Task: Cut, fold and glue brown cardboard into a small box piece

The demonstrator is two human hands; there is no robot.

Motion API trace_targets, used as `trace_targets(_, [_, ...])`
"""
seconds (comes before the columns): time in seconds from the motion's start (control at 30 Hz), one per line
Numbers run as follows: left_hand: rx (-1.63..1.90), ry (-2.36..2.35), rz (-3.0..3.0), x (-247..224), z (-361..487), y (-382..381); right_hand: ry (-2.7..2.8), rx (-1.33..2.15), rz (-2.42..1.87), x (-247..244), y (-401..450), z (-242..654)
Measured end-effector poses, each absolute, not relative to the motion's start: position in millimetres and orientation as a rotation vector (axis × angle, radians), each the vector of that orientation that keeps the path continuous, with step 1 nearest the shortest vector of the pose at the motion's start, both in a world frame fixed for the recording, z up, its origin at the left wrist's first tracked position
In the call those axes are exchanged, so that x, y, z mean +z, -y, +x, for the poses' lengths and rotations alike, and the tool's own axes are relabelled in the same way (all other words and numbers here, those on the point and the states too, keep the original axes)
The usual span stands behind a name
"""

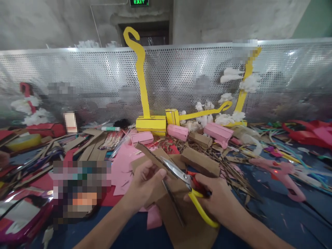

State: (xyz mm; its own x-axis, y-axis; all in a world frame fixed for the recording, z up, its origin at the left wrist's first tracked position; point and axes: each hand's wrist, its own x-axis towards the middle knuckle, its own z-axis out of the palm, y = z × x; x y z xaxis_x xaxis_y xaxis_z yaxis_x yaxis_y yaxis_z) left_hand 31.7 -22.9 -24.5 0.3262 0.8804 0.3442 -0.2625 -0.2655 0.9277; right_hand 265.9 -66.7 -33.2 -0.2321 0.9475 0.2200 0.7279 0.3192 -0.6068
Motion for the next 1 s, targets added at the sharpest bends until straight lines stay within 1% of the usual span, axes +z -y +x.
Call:
trace_targets(0.3, [1.335,-0.612,1.405,-11.8,33.8,22.2,2.017,0.363,-1.439,-26.9,68.5,264.0])
trace_targets(0.43, [1.285,-0.672,1.445,-10.2,30.7,20.6,2.025,0.433,-1.434,-20.6,72.0,261.9])
trace_targets(0.6, [1.306,-0.675,1.453,-13.1,30.5,20.5,2.015,0.465,-1.465,-18.9,72.2,260.6])
trace_targets(1.0, [1.313,-0.515,1.447,-18.6,30.0,21.0,2.001,0.479,-1.52,-27.8,67.0,264.1])
